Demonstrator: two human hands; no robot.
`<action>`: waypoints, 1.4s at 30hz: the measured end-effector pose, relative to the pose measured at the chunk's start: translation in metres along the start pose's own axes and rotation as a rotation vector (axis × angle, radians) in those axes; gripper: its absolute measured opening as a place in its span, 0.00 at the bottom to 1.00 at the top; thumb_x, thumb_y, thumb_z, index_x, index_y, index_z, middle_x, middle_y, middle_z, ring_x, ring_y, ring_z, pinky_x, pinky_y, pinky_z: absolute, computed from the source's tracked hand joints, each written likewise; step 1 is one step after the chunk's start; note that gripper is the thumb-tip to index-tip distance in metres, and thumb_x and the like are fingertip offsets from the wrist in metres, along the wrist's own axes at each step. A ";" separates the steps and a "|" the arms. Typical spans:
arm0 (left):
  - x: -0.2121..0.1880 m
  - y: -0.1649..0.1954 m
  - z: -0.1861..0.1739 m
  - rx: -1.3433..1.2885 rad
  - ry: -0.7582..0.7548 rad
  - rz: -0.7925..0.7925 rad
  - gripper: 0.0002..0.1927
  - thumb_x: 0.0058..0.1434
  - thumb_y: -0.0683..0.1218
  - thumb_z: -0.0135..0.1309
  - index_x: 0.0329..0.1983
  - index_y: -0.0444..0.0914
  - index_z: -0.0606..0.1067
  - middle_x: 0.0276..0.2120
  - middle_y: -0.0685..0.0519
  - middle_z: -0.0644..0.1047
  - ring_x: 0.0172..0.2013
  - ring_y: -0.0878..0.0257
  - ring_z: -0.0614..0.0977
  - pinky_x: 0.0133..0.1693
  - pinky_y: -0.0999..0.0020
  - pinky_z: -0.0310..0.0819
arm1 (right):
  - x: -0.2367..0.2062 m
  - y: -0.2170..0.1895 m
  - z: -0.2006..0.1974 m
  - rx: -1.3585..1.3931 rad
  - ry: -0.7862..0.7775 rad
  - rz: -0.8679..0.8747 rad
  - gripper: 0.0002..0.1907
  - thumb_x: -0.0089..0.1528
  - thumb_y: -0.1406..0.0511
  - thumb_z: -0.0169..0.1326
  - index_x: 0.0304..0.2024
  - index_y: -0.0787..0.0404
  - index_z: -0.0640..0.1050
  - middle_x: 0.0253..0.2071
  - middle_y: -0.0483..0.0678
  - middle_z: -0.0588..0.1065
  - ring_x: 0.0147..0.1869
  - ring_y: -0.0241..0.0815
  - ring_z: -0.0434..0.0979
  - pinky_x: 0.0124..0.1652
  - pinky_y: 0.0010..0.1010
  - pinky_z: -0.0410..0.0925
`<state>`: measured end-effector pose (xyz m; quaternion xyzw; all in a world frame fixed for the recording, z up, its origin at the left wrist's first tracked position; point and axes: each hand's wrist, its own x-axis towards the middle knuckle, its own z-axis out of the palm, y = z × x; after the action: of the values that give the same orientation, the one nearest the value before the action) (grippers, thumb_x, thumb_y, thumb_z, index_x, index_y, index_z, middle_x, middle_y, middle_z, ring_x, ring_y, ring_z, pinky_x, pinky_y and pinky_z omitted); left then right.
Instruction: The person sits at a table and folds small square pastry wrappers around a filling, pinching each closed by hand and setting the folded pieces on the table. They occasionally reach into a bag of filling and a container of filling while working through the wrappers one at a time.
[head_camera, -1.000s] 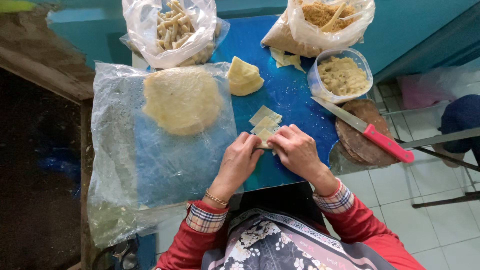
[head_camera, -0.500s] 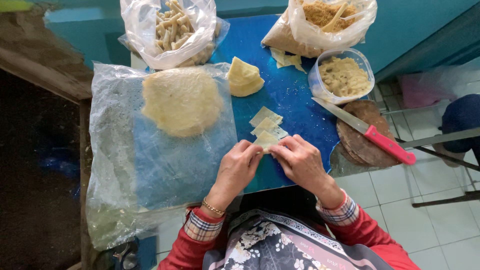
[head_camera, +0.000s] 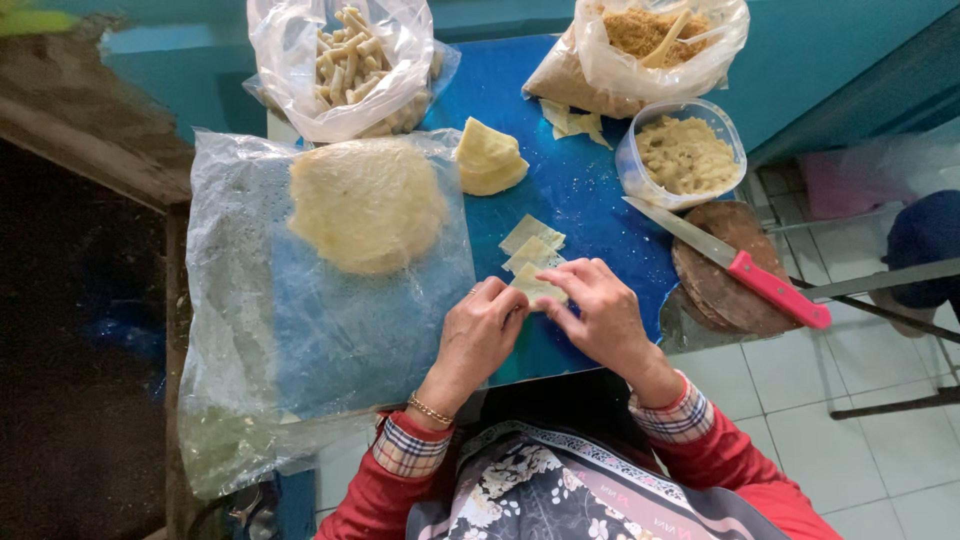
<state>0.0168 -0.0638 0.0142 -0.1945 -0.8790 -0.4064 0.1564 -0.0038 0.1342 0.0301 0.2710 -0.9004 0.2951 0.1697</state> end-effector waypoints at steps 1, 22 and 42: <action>0.000 0.000 -0.001 -0.004 0.003 0.012 0.03 0.61 0.43 0.59 0.35 0.41 0.76 0.32 0.50 0.74 0.36 0.51 0.80 0.36 0.57 0.75 | 0.001 0.000 0.000 -0.036 -0.028 -0.037 0.11 0.58 0.64 0.64 0.43 0.55 0.82 0.41 0.47 0.76 0.44 0.48 0.77 0.41 0.37 0.71; 0.001 -0.006 0.014 0.157 0.042 0.022 0.10 0.59 0.39 0.57 0.44 0.40 0.78 0.36 0.49 0.74 0.39 0.51 0.80 0.38 0.59 0.77 | -0.043 -0.026 0.001 -0.220 0.104 -0.246 0.14 0.60 0.69 0.61 0.49 0.60 0.80 0.49 0.46 0.79 0.53 0.45 0.76 0.54 0.42 0.67; -0.001 -0.006 0.014 0.131 0.054 0.007 0.09 0.60 0.39 0.57 0.43 0.40 0.79 0.35 0.50 0.74 0.38 0.52 0.80 0.38 0.59 0.77 | -0.068 -0.029 -0.015 -0.054 -0.075 -0.073 0.14 0.57 0.66 0.62 0.46 0.53 0.83 0.41 0.43 0.77 0.46 0.44 0.75 0.44 0.37 0.64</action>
<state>0.0132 -0.0569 0.0016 -0.1757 -0.8985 -0.3525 0.1938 0.0694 0.1504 0.0222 0.3098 -0.9033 0.2538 0.1536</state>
